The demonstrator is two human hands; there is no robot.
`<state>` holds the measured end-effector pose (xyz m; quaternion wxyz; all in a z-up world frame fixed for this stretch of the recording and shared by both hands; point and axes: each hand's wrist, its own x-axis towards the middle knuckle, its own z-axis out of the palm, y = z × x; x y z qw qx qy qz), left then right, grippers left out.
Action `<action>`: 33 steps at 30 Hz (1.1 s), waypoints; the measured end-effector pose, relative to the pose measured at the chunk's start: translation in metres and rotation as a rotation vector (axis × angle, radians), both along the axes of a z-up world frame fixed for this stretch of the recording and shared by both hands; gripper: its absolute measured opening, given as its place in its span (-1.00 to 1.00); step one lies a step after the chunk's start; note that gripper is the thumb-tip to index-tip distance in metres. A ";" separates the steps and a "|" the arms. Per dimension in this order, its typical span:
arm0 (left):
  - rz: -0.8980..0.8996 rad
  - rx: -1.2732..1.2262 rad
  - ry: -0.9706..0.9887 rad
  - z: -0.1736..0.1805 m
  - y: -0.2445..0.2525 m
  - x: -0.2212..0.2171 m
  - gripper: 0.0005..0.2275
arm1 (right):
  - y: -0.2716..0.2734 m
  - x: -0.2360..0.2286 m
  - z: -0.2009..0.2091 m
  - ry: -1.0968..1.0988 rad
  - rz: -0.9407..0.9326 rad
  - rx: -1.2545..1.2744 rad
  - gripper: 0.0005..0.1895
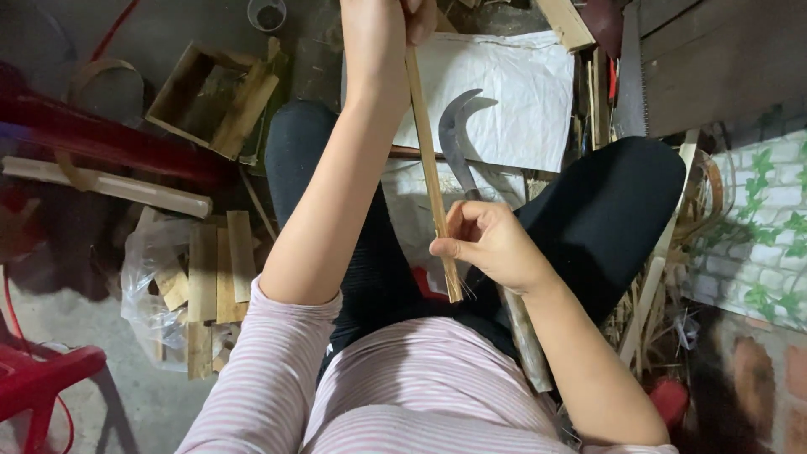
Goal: A person uses a curved sickle blade to shave and smooth a long strip of bamboo in a workshop environment.
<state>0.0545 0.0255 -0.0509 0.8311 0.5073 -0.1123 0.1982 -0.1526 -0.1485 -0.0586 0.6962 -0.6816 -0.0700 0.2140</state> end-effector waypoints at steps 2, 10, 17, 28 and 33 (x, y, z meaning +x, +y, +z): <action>-0.088 0.013 0.146 -0.001 0.004 -0.004 -0.71 | 0.000 -0.004 -0.009 0.141 -0.008 0.117 -0.68; -0.216 -0.093 0.132 -0.013 0.002 -0.004 -0.68 | -0.002 -0.006 0.007 0.140 0.007 0.200 -0.79; -0.194 -0.096 0.128 -0.007 -0.002 -0.012 -0.68 | -0.006 -0.008 0.009 0.110 0.037 0.151 -0.83; -0.122 -0.032 0.147 0.006 0.014 -0.010 -0.69 | -0.027 -0.026 -0.020 0.187 0.118 0.085 -0.85; -0.096 -0.005 0.153 0.013 0.013 -0.016 -0.69 | -0.030 -0.032 -0.015 0.196 0.115 0.097 -0.78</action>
